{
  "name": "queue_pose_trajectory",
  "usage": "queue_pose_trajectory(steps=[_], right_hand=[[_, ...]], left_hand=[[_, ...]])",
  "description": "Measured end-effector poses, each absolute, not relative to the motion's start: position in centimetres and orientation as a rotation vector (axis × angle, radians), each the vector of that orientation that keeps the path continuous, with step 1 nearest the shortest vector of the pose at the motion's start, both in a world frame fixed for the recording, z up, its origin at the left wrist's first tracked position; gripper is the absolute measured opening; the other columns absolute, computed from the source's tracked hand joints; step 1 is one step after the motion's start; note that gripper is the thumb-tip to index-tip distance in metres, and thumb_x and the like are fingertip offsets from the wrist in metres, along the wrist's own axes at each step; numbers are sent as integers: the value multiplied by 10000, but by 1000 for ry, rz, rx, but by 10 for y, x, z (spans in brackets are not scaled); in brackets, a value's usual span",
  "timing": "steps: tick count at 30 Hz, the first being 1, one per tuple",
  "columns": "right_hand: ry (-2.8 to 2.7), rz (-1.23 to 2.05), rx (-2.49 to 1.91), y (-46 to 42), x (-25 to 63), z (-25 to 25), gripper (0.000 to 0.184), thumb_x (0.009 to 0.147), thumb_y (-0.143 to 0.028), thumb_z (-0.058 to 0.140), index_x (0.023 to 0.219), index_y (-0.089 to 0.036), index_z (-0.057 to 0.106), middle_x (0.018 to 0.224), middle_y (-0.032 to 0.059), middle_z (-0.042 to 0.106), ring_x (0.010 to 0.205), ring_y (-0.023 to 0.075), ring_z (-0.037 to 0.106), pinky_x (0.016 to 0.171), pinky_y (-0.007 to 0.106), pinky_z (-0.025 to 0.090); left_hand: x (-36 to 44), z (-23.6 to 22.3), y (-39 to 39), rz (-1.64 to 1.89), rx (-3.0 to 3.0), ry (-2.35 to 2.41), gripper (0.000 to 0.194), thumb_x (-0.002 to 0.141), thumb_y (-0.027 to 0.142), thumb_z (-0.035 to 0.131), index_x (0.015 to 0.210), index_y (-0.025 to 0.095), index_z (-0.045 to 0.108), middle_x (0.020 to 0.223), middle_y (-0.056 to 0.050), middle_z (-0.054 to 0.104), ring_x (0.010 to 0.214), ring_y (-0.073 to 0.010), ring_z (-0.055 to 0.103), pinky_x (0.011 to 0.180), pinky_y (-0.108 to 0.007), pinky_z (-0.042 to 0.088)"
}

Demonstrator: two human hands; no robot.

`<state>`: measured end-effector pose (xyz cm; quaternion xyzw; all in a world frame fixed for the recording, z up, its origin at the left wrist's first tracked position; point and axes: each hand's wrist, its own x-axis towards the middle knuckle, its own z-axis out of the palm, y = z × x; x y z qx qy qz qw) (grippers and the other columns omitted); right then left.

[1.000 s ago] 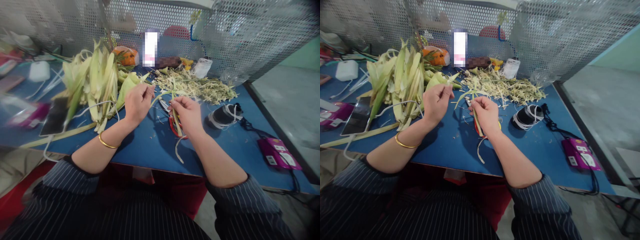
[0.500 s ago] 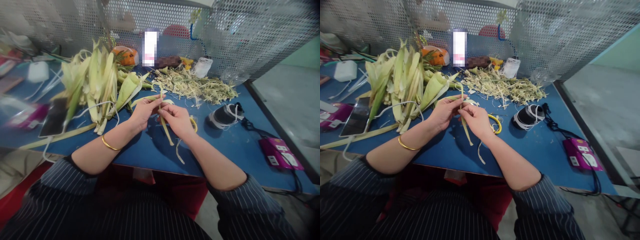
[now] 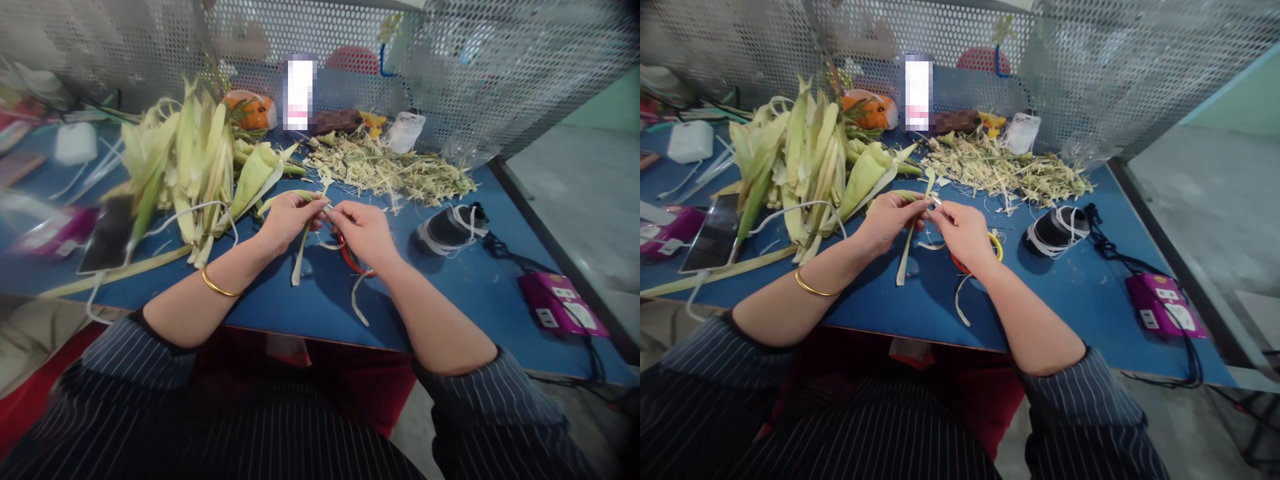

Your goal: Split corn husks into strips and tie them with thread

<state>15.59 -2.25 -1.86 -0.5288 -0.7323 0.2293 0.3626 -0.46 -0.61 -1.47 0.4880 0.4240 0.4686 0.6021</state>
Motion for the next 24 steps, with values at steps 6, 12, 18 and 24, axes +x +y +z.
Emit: queue_pose_trajectory(steps=[6, 12, 18, 24], right_hand=[[-2065, 73, -1400, -27, 157, -16, 230, 932, -251, 547, 751, -194, 676, 753, 48, 656, 692, 175, 535, 665, 320, 348], [-2066, -45, -1323, -24, 157, -19, 350, 954, -431, 559, 757, -199, 733, 851, 80, 656, 869, 228, 549, 828, 400, 383], [-1805, 675, -1279, -22, 154, -21, 230, 856, -345, 685, 680, -201, 655, 765, 12, 602, 719, 153, 528, 709, 330, 418], [-1677, 428, -1153, -34, 152, -12, 124, 853, -300, 671, 758, -229, 636, 805, 14, 611, 747, 165, 551, 738, 336, 449]], left_hand=[[0, -17, -8, 1049, 1115, 1118, 70, 850, 157, 671, 796, 114, 673, 598, 12, 624, 456, -72, 561, 502, -216, 476], [6, -27, -20, 685, 1476, 984, 207, 736, 10, 565, 591, 153, 602, 533, -9, 597, 415, -92, 545, 435, -218, 431], [10, -29, -26, 560, 1564, 1013, 240, 798, 162, 654, 561, 160, 620, 526, -48, 621, 396, -104, 537, 415, -235, 417], [4, -24, -17, 699, 1154, 1029, 278, 841, 215, 673, 573, 145, 650, 596, -62, 651, 407, -85, 518, 431, -237, 405]])
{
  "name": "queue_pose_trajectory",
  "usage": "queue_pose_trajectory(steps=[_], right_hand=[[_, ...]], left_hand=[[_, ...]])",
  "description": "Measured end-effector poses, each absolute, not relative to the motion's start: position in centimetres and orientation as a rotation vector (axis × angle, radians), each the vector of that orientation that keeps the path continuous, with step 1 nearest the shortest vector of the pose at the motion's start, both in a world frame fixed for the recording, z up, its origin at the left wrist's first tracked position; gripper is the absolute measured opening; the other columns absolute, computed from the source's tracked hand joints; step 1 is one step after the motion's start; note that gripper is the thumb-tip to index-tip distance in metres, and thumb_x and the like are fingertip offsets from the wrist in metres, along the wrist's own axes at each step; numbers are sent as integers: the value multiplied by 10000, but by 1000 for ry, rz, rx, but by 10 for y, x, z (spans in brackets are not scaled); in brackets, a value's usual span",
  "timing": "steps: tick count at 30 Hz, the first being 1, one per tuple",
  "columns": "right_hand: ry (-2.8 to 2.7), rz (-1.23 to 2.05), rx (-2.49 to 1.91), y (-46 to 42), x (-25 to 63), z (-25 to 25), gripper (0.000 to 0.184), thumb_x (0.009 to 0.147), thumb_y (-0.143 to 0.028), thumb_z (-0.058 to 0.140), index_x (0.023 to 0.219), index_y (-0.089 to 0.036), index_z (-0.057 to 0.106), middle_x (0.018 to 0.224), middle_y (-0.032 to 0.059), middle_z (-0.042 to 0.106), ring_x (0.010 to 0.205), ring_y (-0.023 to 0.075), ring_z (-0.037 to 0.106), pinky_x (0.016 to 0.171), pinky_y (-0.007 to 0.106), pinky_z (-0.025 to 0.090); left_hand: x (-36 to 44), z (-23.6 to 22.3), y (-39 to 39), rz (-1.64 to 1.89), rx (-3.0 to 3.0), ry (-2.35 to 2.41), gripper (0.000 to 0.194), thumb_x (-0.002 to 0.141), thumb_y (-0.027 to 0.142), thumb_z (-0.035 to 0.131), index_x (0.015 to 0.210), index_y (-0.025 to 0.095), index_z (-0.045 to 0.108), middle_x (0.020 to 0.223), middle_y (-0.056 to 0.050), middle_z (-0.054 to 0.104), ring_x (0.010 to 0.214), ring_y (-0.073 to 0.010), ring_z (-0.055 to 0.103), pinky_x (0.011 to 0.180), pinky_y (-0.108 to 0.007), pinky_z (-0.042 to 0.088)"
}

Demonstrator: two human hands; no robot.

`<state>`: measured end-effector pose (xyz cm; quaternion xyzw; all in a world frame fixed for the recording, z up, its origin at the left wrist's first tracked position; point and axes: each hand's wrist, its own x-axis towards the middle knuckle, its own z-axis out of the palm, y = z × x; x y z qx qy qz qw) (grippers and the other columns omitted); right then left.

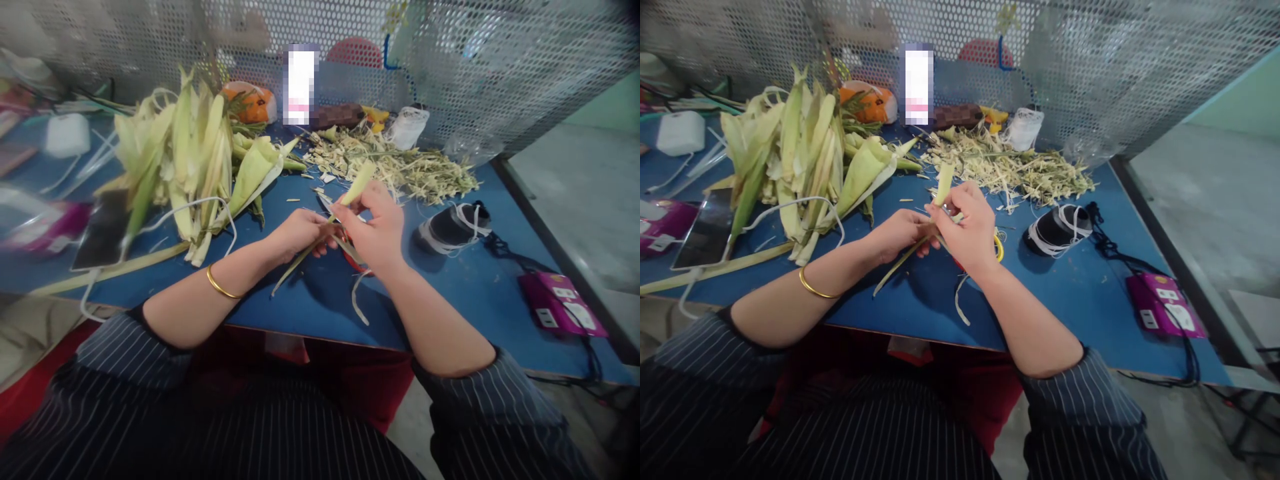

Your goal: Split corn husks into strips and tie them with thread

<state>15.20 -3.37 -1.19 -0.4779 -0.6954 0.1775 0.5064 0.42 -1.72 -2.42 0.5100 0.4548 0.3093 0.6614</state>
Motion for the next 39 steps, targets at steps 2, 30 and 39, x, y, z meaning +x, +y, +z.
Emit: queue_pose_trajectory(steps=[2, 30, 39], right_hand=[[-1766, 213, -1105, -38, 152, -12, 131, 908, -307, 604, 808, -235, 647, 849, 38, 645, 788, 182, 580, 769, 352, 448], [-2633, -623, -623, -36, 140, -24, 299, 1010, -149, 398, 917, -205, 678, 853, 52, 620, 811, 191, 517, 890, 381, 401], [-1526, 445, -1115, -31, 148, -21, 81, 895, -292, 613, 875, -224, 652, 884, 52, 685, 832, 198, 638, 799, 374, 505]], left_hand=[[0, -23, -11, 788, 975, 1037, 234, 831, 184, 674, 601, 147, 656, 634, -56, 668, 429, -83, 522, 438, -234, 393], [0, -13, -10, 925, 606, 822, 238, 953, 178, 577, 742, 152, 686, 662, -13, 664, 629, -85, 566, 595, -208, 467], [1, -16, -12, 993, 949, 936, 256, 923, 330, 628, 764, 139, 689, 693, -30, 707, 633, -100, 667, 700, -225, 548]])
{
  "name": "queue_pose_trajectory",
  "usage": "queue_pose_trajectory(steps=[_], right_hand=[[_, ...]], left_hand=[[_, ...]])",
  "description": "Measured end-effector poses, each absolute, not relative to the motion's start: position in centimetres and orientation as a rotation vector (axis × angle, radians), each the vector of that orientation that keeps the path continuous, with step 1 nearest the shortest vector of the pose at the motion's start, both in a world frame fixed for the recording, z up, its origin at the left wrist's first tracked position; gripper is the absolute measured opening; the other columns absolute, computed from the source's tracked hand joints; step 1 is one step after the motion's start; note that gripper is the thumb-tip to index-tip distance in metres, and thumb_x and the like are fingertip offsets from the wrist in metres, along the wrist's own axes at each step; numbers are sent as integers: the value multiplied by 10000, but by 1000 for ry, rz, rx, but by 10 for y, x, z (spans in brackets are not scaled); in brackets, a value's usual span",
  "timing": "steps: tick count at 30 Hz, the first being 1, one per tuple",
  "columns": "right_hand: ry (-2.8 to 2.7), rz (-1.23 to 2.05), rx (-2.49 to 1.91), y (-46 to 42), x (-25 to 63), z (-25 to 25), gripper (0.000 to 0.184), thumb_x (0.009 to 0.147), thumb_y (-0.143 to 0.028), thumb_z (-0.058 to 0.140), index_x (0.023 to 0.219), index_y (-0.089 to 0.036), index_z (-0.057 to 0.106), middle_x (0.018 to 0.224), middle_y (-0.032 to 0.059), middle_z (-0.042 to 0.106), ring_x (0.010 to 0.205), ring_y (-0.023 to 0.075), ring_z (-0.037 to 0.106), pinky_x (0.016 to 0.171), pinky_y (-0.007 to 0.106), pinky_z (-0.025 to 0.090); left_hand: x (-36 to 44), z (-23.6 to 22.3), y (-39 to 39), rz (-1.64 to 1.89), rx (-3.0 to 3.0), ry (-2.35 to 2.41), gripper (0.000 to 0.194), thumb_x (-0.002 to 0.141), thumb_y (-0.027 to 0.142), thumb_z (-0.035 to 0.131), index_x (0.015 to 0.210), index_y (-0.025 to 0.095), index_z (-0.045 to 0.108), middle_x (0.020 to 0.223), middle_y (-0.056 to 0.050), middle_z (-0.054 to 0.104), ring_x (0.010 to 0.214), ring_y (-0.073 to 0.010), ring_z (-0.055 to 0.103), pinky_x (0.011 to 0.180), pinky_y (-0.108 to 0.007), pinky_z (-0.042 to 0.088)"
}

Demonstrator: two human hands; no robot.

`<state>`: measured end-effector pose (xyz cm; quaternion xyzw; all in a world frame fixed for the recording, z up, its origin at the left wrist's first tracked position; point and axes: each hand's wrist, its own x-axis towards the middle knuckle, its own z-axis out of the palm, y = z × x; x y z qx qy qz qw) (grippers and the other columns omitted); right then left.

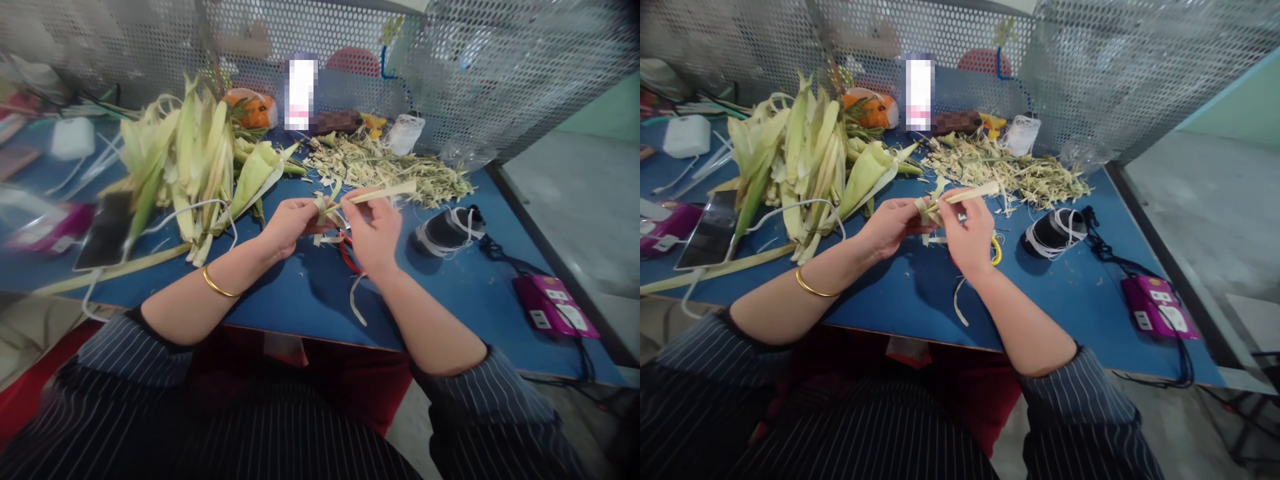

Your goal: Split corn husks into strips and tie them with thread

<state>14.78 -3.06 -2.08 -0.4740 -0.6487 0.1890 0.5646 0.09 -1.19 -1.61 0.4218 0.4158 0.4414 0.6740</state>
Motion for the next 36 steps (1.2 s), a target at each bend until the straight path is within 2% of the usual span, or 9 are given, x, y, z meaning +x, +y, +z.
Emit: queue_pose_trajectory(steps=[3, 6, 11, 18, 21, 24, 31, 33, 36], right_hand=[[-1191, 884, -1181, -21, 146, -26, 95, 804, -291, 673, 820, -202, 645, 725, 0, 641, 655, 141, 593, 650, 303, 492], [-1033, 1088, -1212, -17, 142, -32, 124, 741, -286, 699, 764, -175, 648, 644, -26, 605, 546, 95, 522, 537, 250, 430], [-984, 1163, -1221, -18, 138, -31, 94, 731, -260, 668, 748, -177, 629, 546, -57, 550, 415, 72, 457, 425, 229, 360], [-979, 1128, -1189, -16, 142, -31, 133, 732, -300, 674, 738, -184, 609, 548, -63, 535, 406, 66, 450, 396, 224, 352], [-958, 1133, -1194, -16, 143, -30, 113, 734, -280, 670, 744, -183, 612, 539, -63, 534, 399, 70, 448, 387, 226, 359], [-946, 1192, -1207, -19, 140, -27, 117, 762, -277, 666, 741, -180, 604, 552, -53, 548, 411, 70, 479, 395, 216, 384], [-1108, 1355, -1216, -31, 135, -23, 81, 861, -258, 557, 934, -224, 556, 750, 0, 688, 507, 138, 643, 471, 271, 513], [-1326, 1248, -1131, -32, 137, -23, 192, 875, -215, 517, 1055, -244, 575, 825, 8, 722, 588, 151, 680, 554, 296, 555], [-1668, 1026, -996, -31, 144, -21, 358, 857, -125, 475, 1146, -250, 645, 1002, 22, 744, 819, 164, 718, 762, 342, 588]], left_hand=[[2, -14, -13, 982, 1018, 947, 210, 893, 345, 672, 842, 141, 679, 738, -37, 731, 651, -112, 695, 690, -232, 563], [1, -13, -14, 1012, 985, 990, 172, 872, 312, 690, 842, 155, 627, 714, -28, 728, 631, -127, 705, 619, -225, 557], [-1, -12, -14, 980, 961, 1007, 141, 836, 270, 670, 794, 136, 677, 703, -35, 715, 640, -113, 697, 599, -199, 543], [-3, -11, -13, 1011, 944, 868, 206, 726, 212, 573, 823, 112, 724, 810, -73, 746, 768, -156, 718, 771, -278, 579], [-2, -14, -14, 993, 1063, 834, 202, 690, 177, 653, 861, 117, 743, 882, -64, 754, 799, -141, 708, 819, -272, 566], [-1, -18, -14, 1073, 1149, 923, 247, 692, 212, 770, 925, 131, 758, 900, -49, 759, 745, -117, 682, 764, -264, 566], [-7, -12, -7, 1262, 1106, 1167, 213, 756, 193, 744, 962, 144, 757, 738, -10, 727, 610, -105, 641, 540, -209, 482], [-9, -9, -6, 1281, 1125, 1188, 217, 754, 175, 734, 967, 139, 761, 683, 2, 704, 569, -103, 619, 496, -202, 448], [-9, -8, -6, 1278, 1144, 1192, 206, 743, 118, 696, 938, 133, 763, 674, 6, 694, 543, -91, 598, 465, -192, 425]])
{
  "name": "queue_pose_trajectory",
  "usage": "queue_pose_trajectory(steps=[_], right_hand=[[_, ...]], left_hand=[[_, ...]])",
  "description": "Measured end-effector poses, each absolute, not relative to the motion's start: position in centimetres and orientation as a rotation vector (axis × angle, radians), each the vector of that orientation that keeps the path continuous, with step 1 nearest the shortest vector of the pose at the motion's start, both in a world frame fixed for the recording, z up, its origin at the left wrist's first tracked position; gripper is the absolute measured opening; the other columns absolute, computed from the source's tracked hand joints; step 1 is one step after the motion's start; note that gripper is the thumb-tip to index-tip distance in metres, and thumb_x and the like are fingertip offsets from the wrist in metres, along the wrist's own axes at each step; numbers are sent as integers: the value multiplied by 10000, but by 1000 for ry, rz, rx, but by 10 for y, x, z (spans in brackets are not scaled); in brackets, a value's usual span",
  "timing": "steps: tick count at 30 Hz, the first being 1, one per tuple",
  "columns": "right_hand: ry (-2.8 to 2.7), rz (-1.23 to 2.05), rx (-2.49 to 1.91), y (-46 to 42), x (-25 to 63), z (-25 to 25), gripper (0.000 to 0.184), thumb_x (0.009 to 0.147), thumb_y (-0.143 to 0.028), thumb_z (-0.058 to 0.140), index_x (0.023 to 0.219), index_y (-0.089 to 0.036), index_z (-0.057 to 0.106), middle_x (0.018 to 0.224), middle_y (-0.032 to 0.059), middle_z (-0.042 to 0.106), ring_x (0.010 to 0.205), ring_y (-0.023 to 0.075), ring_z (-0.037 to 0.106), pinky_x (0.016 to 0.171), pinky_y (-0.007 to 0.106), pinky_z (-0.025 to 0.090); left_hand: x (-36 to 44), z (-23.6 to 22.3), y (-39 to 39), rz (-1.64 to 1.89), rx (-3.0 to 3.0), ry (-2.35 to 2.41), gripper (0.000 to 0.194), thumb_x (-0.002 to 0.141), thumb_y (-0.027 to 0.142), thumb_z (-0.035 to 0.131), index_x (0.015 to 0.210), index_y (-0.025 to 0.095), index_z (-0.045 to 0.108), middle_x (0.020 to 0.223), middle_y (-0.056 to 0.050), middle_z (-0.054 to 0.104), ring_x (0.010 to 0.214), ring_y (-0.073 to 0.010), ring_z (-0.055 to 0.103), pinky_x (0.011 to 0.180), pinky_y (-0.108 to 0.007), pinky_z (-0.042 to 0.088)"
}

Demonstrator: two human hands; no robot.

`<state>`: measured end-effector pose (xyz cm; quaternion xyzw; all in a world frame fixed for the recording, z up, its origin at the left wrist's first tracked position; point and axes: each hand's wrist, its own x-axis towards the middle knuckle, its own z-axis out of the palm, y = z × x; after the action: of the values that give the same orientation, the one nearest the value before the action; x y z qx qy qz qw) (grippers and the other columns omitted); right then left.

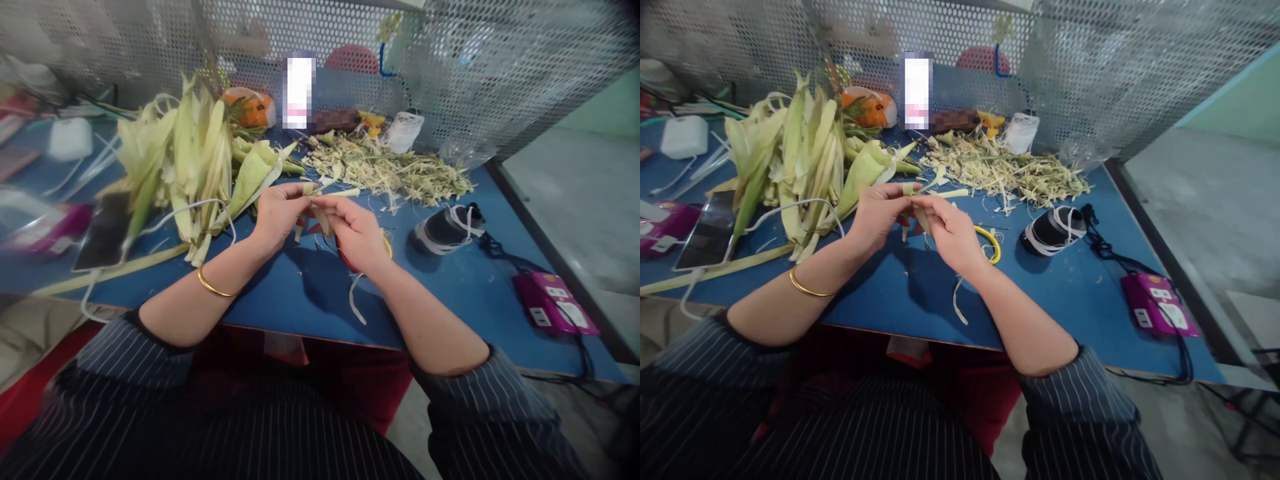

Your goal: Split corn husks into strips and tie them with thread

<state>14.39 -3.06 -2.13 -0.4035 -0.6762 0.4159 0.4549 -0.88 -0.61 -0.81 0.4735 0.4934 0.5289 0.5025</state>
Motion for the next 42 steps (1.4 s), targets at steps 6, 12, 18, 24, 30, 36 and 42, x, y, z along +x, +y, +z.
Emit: queue_pose_trajectory(steps=[6, 12, 18, 24, 30, 36, 42], right_hand=[[-1908, 674, -963, -26, 155, -20, 237, 853, -146, 596, 1036, -224, 726, 959, 24, 747, 889, 172, 699, 834, 335, 558], [-1977, 39, -997, -25, 161, -15, 126, 923, -277, 584, 888, -246, 701, 1027, 63, 698, 971, 212, 642, 860, 373, 493], [-2084, -117, -1338, -26, 162, -13, 168, 926, -219, 470, 890, -216, 634, 922, 68, 694, 785, 197, 579, 768, 334, 423], [-1919, 116, -1522, -26, 159, -11, 157, 885, -241, 519, 745, -217, 586, 631, 1, 553, 585, 145, 413, 595, 301, 266], [-1710, 452, -1586, -15, 160, -17, 362, 813, -249, 592, 526, -208, 377, 513, -42, 383, 536, 110, 311, 560, 295, 217], [-1625, 626, -1542, -12, 164, -17, 359, 873, -388, 600, 577, -207, 509, 484, -33, 473, 503, 111, 391, 526, 282, 271], [-1492, 1034, -1224, -23, 166, 4, 111, 839, -280, 652, 917, -215, 695, 625, -22, 634, 468, 92, 490, 492, 259, 387]], left_hand=[[-7, -6, -10, 1200, 1143, 1149, 236, 724, 136, 696, 952, 125, 759, 743, -17, 723, 552, -90, 613, 459, -185, 427], [-8, -6, -15, 1029, 1247, 1056, 199, 681, 100, 657, 843, 128, 769, 690, -15, 699, 564, -90, 613, 452, -177, 412], [-8, -10, -15, 885, 1288, 1035, 145, 711, 156, 678, 817, 149, 777, 720, -37, 711, 582, -104, 636, 456, -186, 415], [-6, -10, -15, 860, 1248, 979, 153, 739, 233, 736, 865, 156, 776, 793, -52, 729, 639, -113, 667, 476, -186, 420], [0, -14, -20, 927, 1314, 1080, 143, 749, 219, 770, 865, 136, 764, 635, -33, 672, 540, -95, 592, 434, -205, 356], [0, -15, -16, 1020, 1227, 1160, 146, 781, 224, 771, 886, 151, 699, 660, -26, 680, 546, -104, 614, 443, -211, 341], [-6, -6, -9, 1124, 1134, 1219, 131, 782, 192, 754, 812, 161, 631, 747, -30, 714, 592, -113, 635, 525, -228, 440]])
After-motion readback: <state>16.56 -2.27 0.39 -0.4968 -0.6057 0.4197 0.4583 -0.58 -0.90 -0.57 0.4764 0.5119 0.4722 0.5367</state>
